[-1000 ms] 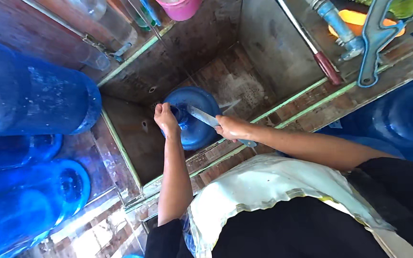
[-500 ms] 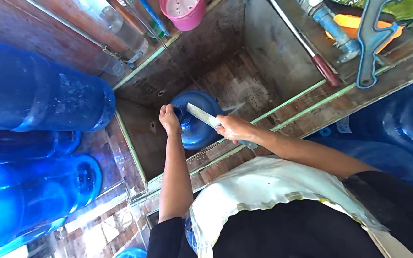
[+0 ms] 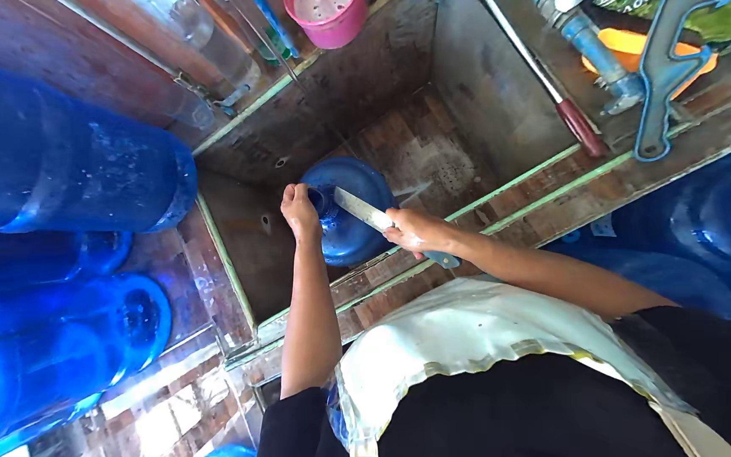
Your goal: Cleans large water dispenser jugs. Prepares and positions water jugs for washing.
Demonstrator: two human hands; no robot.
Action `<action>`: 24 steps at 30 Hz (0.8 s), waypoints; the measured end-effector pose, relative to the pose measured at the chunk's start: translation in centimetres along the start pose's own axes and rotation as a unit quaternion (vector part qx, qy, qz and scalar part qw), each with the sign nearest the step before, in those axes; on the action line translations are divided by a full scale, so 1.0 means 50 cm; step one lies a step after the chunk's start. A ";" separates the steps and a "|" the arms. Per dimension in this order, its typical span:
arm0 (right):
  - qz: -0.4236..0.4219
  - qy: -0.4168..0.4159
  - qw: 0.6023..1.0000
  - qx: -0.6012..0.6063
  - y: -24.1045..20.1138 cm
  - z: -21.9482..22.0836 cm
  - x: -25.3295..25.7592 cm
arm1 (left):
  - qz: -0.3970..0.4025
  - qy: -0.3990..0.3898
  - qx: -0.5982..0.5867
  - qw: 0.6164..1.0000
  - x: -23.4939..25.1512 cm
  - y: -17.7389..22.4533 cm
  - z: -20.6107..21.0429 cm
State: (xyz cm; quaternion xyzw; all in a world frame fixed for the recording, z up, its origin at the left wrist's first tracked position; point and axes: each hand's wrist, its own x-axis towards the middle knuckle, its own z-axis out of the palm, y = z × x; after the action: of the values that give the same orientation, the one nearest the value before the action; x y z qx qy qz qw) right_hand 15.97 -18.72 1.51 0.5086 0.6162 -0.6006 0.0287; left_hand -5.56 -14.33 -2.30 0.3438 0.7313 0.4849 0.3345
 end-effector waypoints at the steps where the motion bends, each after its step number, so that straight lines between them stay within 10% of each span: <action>1: 0.000 0.007 1.000 0.000 0.001 -0.002 -0.001 | 0.000 -0.002 -0.001 1.000 0.001 0.000 0.001; 24: 0.011 0.030 0.975 -0.218 -0.075 -0.025 -0.023 | 0.006 0.006 0.000 1.000 0.000 -0.004 0.001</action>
State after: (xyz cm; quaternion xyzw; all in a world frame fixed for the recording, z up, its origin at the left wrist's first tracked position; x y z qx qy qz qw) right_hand 14.75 -17.55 5.28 0.5142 0.7275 -0.4363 0.1267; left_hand -5.56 -14.39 -2.50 0.3456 0.7312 0.4890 0.3268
